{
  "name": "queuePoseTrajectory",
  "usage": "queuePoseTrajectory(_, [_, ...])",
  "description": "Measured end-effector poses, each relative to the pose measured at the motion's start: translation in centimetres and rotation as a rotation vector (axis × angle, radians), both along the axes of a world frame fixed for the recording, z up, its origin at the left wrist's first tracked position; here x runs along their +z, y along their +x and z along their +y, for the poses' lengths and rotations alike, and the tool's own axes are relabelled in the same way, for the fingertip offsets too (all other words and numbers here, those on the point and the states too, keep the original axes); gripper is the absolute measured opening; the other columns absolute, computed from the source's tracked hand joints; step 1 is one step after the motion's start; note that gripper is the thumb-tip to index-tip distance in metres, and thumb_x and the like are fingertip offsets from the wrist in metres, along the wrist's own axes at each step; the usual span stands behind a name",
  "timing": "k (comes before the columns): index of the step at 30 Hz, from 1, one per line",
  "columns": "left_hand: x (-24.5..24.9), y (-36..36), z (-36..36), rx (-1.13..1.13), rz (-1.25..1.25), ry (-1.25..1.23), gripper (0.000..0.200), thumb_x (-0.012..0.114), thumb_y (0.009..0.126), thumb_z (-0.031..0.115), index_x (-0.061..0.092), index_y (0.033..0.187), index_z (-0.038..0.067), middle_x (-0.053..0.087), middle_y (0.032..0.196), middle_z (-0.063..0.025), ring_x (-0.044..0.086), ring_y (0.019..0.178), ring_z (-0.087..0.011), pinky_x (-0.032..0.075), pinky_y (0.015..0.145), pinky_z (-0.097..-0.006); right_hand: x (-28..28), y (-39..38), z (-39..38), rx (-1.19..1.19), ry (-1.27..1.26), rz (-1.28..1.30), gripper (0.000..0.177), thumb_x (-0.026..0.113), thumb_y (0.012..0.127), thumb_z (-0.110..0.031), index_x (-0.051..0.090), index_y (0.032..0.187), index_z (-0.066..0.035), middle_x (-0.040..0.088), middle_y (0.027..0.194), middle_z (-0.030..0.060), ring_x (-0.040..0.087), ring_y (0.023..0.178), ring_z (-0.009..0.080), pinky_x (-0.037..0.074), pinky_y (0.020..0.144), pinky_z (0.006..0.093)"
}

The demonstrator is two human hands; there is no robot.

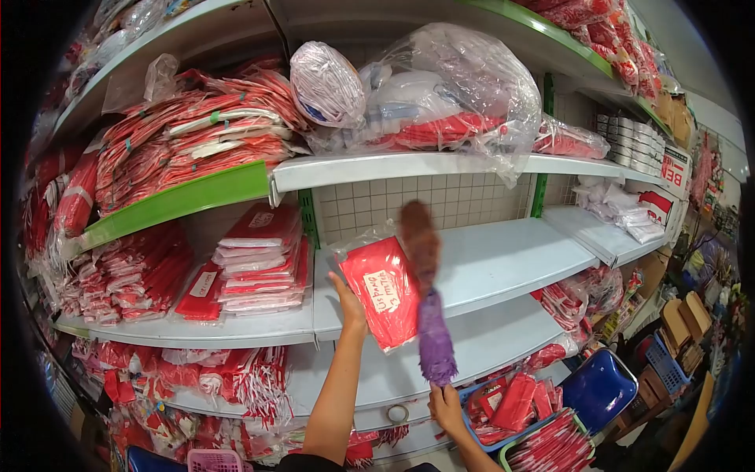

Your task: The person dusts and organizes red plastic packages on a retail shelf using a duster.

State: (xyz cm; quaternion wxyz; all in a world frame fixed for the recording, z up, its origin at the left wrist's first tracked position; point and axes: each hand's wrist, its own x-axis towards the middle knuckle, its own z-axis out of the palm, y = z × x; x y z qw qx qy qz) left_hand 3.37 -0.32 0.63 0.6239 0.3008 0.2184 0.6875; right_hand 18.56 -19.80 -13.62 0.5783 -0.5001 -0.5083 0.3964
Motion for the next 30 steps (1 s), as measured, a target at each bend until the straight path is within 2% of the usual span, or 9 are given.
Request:
queuePoseTrajectory(3, [0.9, 0.1, -0.9, -0.007, -0.025, 0.005, 0.083, 0.021, 0.085, 0.071, 0.048, 0.122, 0.002, 0.059, 0.111, -0.0109, 0.057, 0.103, -0.023, 0.045, 0.09, -0.037, -3.6, -0.3, -0.1, -0.008, -0.112, 0.015, 0.034, 0.052, 0.091, -0.022, 0.046, 0.068, 0.002, 0.049, 0.05, 0.0069, 0.047, 0.043, 0.0139, 0.036, 0.04, 0.0311])
queuePoseTrajectory(5, [1.9, 0.4, -2.6, 0.205, 0.053, -0.135, 0.081, 0.02, 0.086, 0.07, 0.047, 0.124, 0.004, 0.058, 0.115, -0.0114, 0.055, 0.106, -0.0237, 0.043, 0.093, -0.038, -2.0, -0.9, -1.4, 0.026, 0.172, -0.428, 0.035, 0.052, 0.091, -0.022, 0.045, 0.066, 0.002, 0.048, 0.05, 0.0054, 0.046, 0.043, 0.0132, 0.035, 0.039, 0.031])
queuePoseTrajectory(8, [0.9, -0.6, -1.0, -0.002, -0.095, -0.011, 0.081, 0.02, 0.086, 0.071, 0.047, 0.123, 0.004, 0.058, 0.114, -0.0116, 0.057, 0.104, -0.0239, 0.044, 0.092, -0.0383, -4.8, -1.1, -0.1, -0.151, 0.177, -0.26, 0.035, 0.046, 0.094, -0.023, 0.038, 0.065, -0.006, 0.036, 0.046, 0.0, 0.034, 0.036, 0.0098, 0.027, 0.034, 0.0268])
queuePoseTrajectory(11, [0.6, -0.8, -0.7, -0.101, -0.046, -0.007, 0.085, 0.02, 0.083, 0.075, 0.045, 0.125, 0.005, 0.056, 0.116, -0.0106, 0.056, 0.104, -0.0243, 0.045, 0.089, -0.0397, -5.8, -1.8, 0.2, 0.023, -0.096, 0.377, 0.031, 0.049, 0.092, -0.021, 0.043, 0.068, -0.003, 0.045, 0.048, 0.002, 0.04, 0.037, 0.0127, 0.032, 0.035, 0.0286])
queuePoseTrajectory(15, [-1.5, -2.0, 0.9, -0.171, -0.162, -0.023, 0.077, 0.022, 0.086, 0.07, 0.049, 0.121, 0.007, 0.06, 0.108, -0.0095, 0.059, 0.094, -0.0222, 0.049, 0.082, -0.0366, -3.0, -3.1, -1.7, 0.023, 0.229, -0.335, 0.038, 0.044, 0.096, -0.023, 0.038, 0.063, -0.004, 0.033, 0.046, 0.0005, 0.032, 0.036, 0.0096, 0.026, 0.035, 0.0262])
queuePoseTrajectory(20, [1.7, -0.7, -1.6, -0.094, -0.093, 0.048, 0.058, 0.025, 0.094, 0.055, 0.048, 0.121, 0.01, 0.059, 0.11, -0.0076, 0.061, 0.092, -0.0211, 0.05, 0.084, -0.034, -5.9, -2.5, -1.1, 0.087, -0.11, 0.334, 0.032, 0.048, 0.093, -0.021, 0.048, 0.07, -0.001, 0.046, 0.049, 0.0022, 0.042, 0.039, 0.0101, 0.032, 0.036, 0.0263])
queuePoseTrajectory(23, [1.0, -1.3, -0.7, -0.028, 0.032, 0.014, 0.061, 0.026, 0.092, 0.058, 0.048, 0.122, 0.01, 0.058, 0.113, -0.0076, 0.06, 0.093, -0.0213, 0.05, 0.085, -0.0346, -2.8, -2.9, -2.5, 0.077, -0.005, -0.104, 0.035, 0.048, 0.094, -0.022, 0.04, 0.064, -0.005, 0.036, 0.046, -0.0006, 0.036, 0.038, 0.0074, 0.028, 0.035, 0.0256])
queuePoseTrajectory(26, [-1.5, -1.8, 1.6, -0.204, -0.107, 0.123, 0.064, 0.03, 0.089, 0.061, 0.05, 0.119, 0.009, 0.06, 0.109, -0.0076, 0.061, 0.09, -0.0216, 0.052, 0.08, -0.0362, -3.9, -1.0, -1.4, -0.007, 0.073, -0.429, 0.027, 0.05, 0.093, -0.021, 0.051, 0.077, 0.001, 0.049, 0.049, 0.0054, 0.047, 0.041, 0.0127, 0.036, 0.039, 0.0297])
queuePoseTrajectory(30, [1.9, -0.9, -1.4, -0.117, -0.099, 0.062, 0.058, 0.029, 0.091, 0.057, 0.052, 0.113, 0.009, 0.061, 0.095, -0.0068, 0.062, 0.083, -0.0202, 0.053, 0.073, -0.0368, 0.5, -1.5, -0.5, -0.127, -0.127, -0.128, 0.026, 0.053, 0.091, -0.023, 0.052, 0.085, 0.002, 0.047, 0.049, 0.0077, 0.05, 0.045, 0.0173, 0.037, 0.044, 0.0335])
